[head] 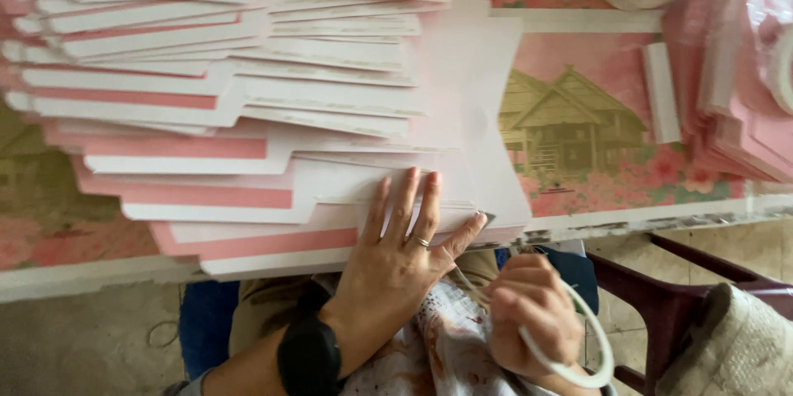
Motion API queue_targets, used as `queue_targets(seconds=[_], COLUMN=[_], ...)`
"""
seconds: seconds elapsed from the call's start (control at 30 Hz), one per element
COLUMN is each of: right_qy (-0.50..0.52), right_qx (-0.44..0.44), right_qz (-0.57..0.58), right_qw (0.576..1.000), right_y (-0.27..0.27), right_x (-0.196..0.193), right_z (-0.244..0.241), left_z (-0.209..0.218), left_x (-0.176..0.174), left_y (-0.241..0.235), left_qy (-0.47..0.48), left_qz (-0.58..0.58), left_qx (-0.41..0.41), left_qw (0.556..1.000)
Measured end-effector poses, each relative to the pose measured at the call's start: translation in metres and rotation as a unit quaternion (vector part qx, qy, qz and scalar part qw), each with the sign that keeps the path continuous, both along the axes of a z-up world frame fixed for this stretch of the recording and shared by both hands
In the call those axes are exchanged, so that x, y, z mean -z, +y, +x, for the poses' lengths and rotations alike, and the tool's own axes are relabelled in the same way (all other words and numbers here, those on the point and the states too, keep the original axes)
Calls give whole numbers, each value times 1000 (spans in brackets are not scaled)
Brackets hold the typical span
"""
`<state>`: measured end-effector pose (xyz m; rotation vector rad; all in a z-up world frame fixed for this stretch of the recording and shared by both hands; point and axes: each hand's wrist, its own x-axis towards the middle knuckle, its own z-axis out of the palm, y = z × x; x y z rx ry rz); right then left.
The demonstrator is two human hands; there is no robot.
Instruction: The person folds the top flap of a pink and white envelope and presses it down to seal it. They repeat this process for multiple envelopes stacked on a table, handling them one at a time.
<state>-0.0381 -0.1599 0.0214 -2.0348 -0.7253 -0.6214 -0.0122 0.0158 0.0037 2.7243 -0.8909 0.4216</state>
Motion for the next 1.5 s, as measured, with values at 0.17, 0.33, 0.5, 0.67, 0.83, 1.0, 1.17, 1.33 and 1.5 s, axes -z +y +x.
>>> queue_targets(seconds=[0.17,0.33,0.5,0.67,0.83,1.0,1.17,1.33,1.5], right_qy=[245,230,155,79,83,127,18,14,46], right_qx=[99,95,159,261,224,204,253,175,179], right_qz=[67,24,10,-47,-48,-45,30,-5,-6], right_qw=[962,968,975,961,970,970,967,984,983], right_y=[21,44,3,-35,-38,-37,-40,-18,-20], right_x=[8,5,21,37,36,29,37,41,20], right_z=[9,23,21,31,34,36,38,42,38], left_z=[-12,-12,-9,-11,2,17,23,31,11], left_x=[2,-8,0,1,-13,11,-25,-13,6], left_y=[66,90,84,77,27,-45,-5,41,8], left_qy=[85,34,6,-1,17,87,1,-43,22], left_qz=[-183,-157,-57,-80,-108,-231,-108,-17,-16], left_qx=[24,94,84,58,93,194,128,18,20], left_qw=[979,982,995,995,990,949,986,999,999])
